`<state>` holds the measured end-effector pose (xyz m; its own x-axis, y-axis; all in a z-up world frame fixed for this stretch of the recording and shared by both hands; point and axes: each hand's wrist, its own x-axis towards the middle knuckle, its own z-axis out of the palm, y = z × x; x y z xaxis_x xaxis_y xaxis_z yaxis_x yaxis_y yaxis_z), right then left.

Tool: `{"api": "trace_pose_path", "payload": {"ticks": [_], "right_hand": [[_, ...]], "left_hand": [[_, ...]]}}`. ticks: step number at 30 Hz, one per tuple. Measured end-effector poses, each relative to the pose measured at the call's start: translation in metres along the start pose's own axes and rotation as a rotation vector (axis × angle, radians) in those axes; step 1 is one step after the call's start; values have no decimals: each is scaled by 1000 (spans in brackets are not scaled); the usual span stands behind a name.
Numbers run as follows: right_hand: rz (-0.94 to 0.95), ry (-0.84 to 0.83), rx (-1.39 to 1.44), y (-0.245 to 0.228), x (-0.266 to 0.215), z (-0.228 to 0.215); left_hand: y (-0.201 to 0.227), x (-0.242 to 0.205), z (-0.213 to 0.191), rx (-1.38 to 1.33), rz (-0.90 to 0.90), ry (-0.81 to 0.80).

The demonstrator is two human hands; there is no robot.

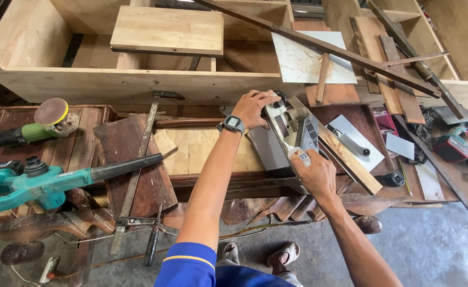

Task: The person handles a handheld electric planer in a cluttered workshop, adjusting its settings and positioning it on a wooden workbench. They also pick up and place down a small white bottle and a metal hand plane while maneuvering the electric tool.

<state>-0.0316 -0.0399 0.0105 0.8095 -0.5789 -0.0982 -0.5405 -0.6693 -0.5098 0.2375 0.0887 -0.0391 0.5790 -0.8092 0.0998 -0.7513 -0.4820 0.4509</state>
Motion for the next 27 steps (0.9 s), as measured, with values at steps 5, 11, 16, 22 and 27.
{"api": "trace_pose_path", "payload": {"ticks": [5,11,16,22,27], "right_hand": [[-16,4,-8,-4,-8,-3],[18,-21,-77,-5,-12,-5],[18,-17,-85,-6,-20,-7],[54,-42,-107,-9,-29,-10],[80,-51,-139,-2,-32,-6]], "left_hand": [[4,-3,-6,4,-7,-4],[4,-3,-4,14,-4,-1],[1,0,-2,5,-1,6],[2,0,-1,16,-7,12],[3,-1,-3,-4,-9,6]]}}
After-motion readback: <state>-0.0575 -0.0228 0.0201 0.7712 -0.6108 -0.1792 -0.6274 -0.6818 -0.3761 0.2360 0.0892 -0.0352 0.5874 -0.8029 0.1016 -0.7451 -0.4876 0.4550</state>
